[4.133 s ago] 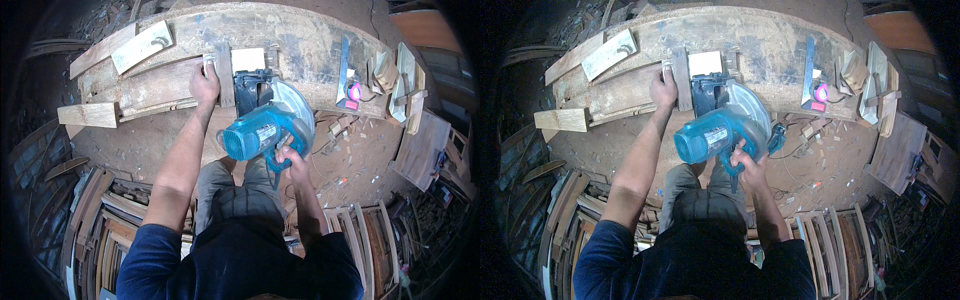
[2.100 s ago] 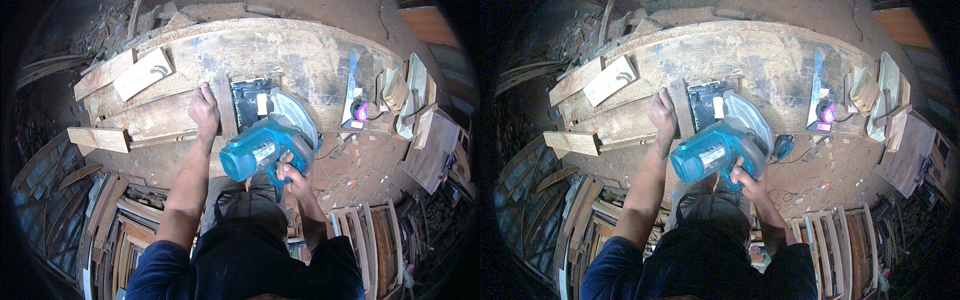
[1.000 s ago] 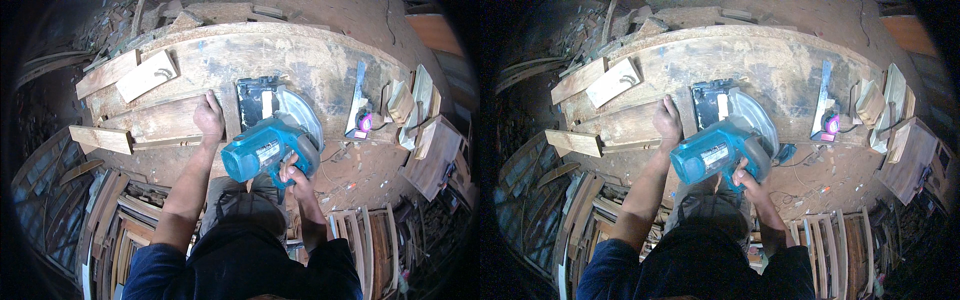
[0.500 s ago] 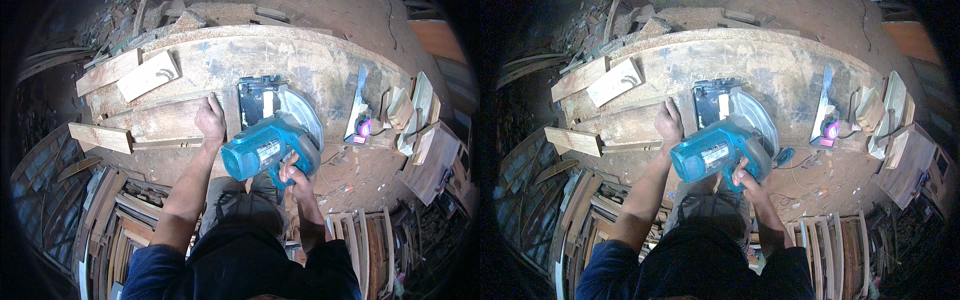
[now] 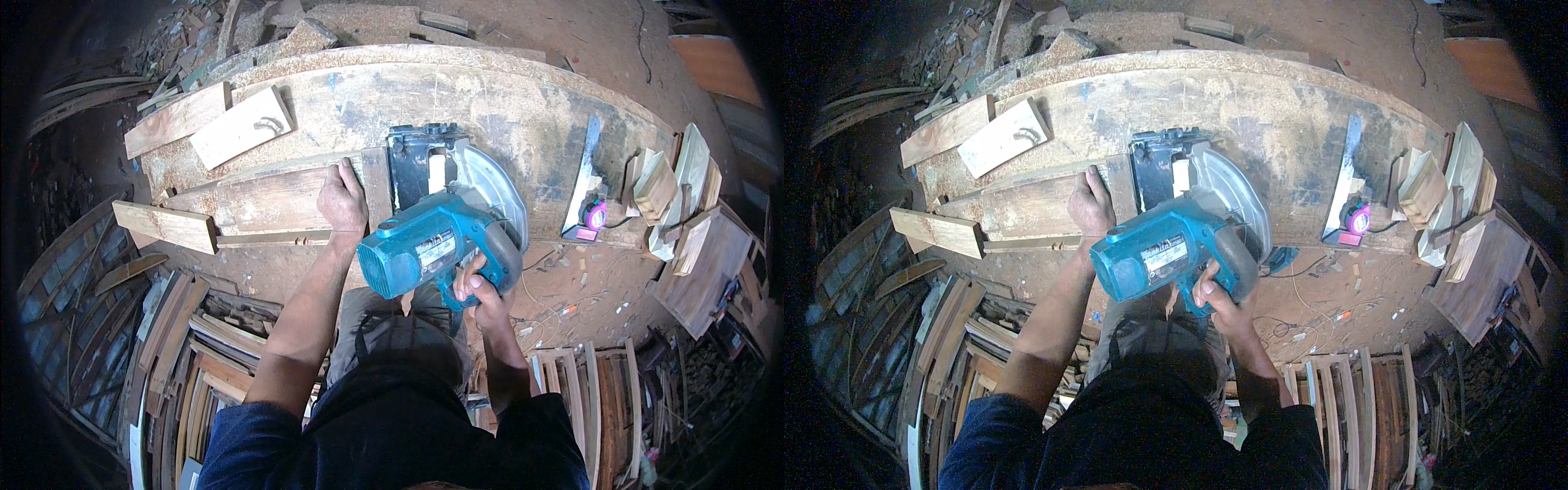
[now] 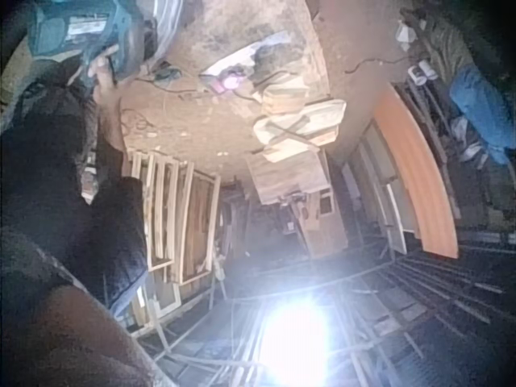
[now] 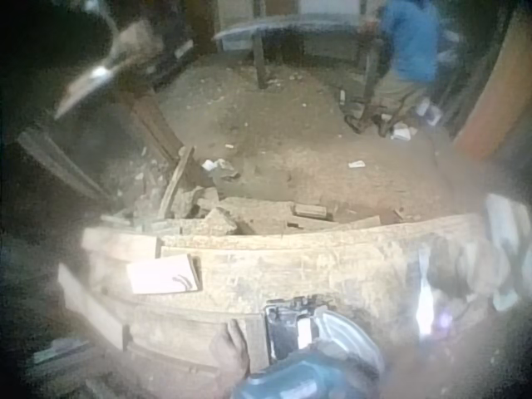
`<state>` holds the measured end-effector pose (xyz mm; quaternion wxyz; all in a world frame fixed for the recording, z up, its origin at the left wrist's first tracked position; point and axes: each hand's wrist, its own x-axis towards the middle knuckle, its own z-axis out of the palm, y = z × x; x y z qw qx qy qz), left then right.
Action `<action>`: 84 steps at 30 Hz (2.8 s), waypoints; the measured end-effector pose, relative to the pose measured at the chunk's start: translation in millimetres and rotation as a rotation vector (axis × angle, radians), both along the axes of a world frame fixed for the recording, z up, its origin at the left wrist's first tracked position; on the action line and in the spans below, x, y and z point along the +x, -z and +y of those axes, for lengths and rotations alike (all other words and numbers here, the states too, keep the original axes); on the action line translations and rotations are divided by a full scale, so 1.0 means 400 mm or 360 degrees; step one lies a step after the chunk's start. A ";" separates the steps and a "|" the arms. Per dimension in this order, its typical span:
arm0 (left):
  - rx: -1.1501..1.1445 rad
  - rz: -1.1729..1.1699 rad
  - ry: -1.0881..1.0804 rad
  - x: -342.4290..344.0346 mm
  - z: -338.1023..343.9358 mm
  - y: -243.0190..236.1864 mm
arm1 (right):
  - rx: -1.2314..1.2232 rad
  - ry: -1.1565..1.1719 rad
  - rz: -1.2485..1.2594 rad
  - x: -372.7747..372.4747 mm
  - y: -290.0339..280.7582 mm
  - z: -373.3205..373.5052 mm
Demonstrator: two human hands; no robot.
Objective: The person uses a handheld circular saw to cut small rectangular pieces of wood on a workbench. They repeatedly position the wood, make a cut, and then inspect the resulting pieces before moving on to the next one.
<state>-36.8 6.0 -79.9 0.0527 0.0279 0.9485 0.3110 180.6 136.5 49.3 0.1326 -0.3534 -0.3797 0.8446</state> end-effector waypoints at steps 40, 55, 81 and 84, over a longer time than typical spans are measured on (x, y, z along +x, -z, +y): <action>0.0312 -0.0123 -0.0158 0.011 -0.033 0.099 | 0.0080 0.0117 0.0161 -0.146 -0.005 0.078; 0.0803 -0.0562 0.0176 -0.005 -0.209 0.034 | 0.1015 0.0191 -0.0613 -0.133 -0.044 0.292; 0.0781 -0.1162 0.0374 -0.418 -0.380 -0.450 | 0.1151 0.1279 -0.0707 0.015 -0.049 -0.013; 0.0786 -0.1368 0.0678 -0.428 -0.314 -0.464 | 0.0959 0.0815 -0.0630 0.000 -0.087 -0.042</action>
